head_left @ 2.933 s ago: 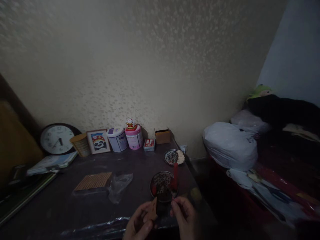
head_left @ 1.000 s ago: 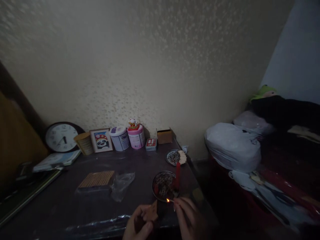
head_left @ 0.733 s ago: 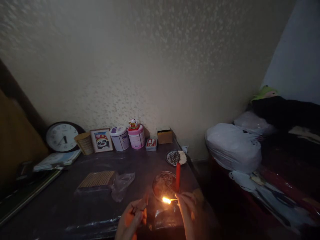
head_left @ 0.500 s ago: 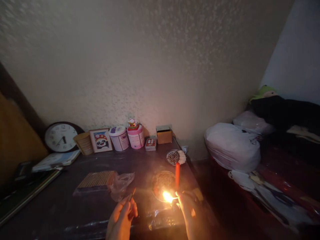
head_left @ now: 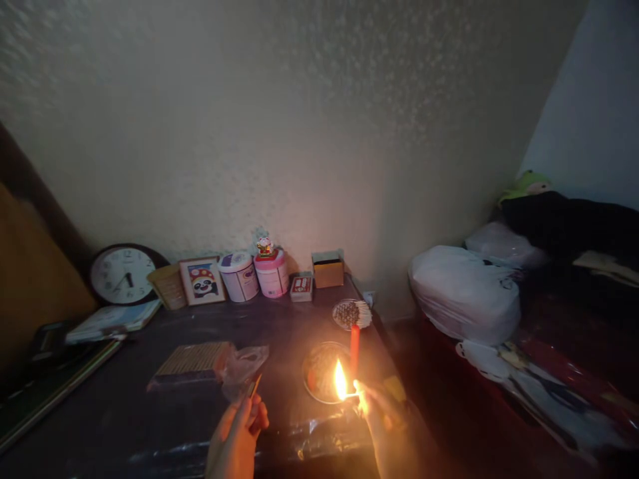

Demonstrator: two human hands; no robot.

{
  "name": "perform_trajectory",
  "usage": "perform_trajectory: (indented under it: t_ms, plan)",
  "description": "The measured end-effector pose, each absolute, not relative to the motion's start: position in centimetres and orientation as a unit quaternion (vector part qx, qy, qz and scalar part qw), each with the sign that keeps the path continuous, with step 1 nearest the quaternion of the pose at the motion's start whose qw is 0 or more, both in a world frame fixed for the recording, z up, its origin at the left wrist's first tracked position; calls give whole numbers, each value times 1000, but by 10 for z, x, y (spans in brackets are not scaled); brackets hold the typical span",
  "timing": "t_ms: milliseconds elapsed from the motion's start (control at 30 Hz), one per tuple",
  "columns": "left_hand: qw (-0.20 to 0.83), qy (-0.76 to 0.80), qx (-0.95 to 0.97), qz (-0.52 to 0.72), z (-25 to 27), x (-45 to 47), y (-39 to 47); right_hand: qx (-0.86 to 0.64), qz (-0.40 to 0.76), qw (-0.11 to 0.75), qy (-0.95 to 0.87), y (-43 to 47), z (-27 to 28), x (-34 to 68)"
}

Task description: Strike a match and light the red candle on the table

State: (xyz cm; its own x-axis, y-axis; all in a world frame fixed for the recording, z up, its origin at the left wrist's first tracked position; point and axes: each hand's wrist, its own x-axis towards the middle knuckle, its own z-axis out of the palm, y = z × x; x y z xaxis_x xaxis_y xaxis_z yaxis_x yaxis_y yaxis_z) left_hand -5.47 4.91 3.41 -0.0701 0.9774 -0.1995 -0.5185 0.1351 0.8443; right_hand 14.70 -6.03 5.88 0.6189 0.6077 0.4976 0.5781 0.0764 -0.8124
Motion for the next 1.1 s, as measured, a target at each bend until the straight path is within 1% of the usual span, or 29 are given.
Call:
perform_trajectory:
  t_ms: [300,467,633,900,1000,1100]
  plan:
    - [657,397,265,583,28,-61,55,-687,52,572,-446,-62,52,158]
    - [674,390,267,567,21,-65,59,-681,59,586,-435,-61,57,161]
    - [668,389,287,567,18,-67,60,-648,152,616,-421,-60,70,154]
    - [649,409,274,580,24,-63,53,-666,158,601,-413,-57,64,158]
    - [663,409,268,567,22,-64,54,-669,158,601,-408,-55,64,160]
    - [670,408,267,559,18,-67,57,-656,194,610,-399,-54,69,159]
